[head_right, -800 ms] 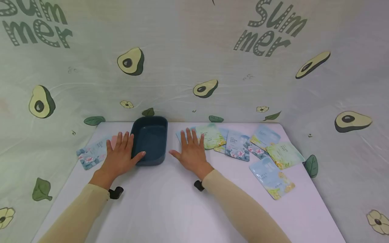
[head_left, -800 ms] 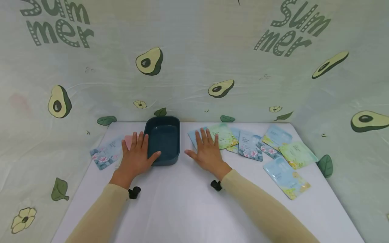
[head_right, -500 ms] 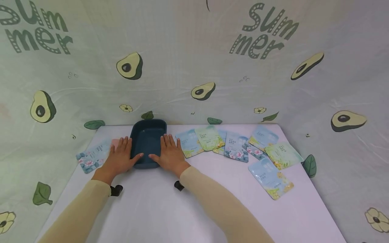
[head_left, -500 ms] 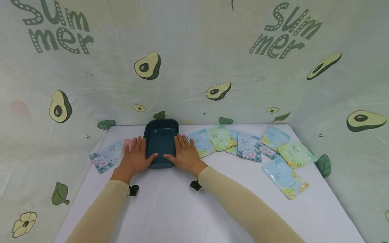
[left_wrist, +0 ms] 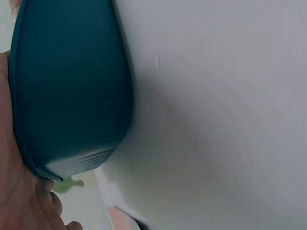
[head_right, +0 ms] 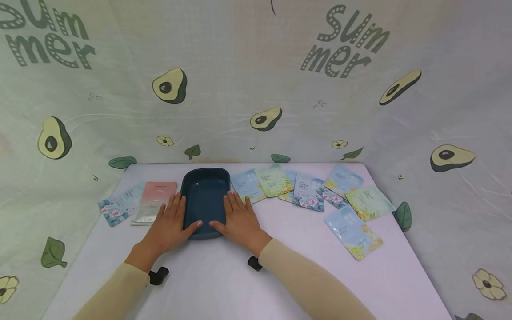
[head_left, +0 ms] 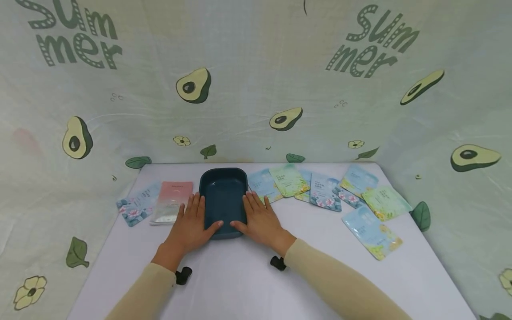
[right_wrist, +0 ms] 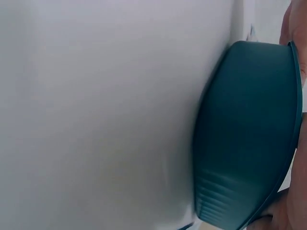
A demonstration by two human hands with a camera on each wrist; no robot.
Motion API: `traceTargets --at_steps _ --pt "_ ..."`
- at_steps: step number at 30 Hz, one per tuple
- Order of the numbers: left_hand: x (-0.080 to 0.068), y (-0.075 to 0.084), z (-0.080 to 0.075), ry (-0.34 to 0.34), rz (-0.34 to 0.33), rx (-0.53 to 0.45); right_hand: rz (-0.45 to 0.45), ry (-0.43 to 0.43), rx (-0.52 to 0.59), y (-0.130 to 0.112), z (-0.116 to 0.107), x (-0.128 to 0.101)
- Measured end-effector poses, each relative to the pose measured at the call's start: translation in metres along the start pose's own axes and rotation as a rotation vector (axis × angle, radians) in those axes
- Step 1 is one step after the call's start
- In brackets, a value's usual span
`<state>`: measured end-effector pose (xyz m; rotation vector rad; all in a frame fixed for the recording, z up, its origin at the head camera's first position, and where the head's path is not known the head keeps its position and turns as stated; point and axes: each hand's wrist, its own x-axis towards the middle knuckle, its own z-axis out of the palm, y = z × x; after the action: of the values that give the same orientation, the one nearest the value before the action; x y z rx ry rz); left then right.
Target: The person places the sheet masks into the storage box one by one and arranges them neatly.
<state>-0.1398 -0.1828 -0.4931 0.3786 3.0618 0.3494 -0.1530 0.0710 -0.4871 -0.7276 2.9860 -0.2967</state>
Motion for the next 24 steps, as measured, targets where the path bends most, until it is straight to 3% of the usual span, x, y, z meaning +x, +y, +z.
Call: traceTargets --at_steps 6,10,17,24 --pt "-0.014 0.029 0.010 -0.004 0.033 -0.014 0.007 0.045 0.016 0.013 -0.001 -0.040" --pt "-0.019 0.040 0.011 -0.004 0.053 -0.018 0.033 0.042 0.002 0.017 -0.002 -0.056" --pt "-0.029 0.041 0.002 -0.011 0.043 0.028 0.022 0.087 -0.004 0.019 0.002 -0.063" --pt "-0.030 0.042 -0.002 -0.035 0.047 0.024 0.000 0.114 -0.008 0.019 0.005 -0.062"
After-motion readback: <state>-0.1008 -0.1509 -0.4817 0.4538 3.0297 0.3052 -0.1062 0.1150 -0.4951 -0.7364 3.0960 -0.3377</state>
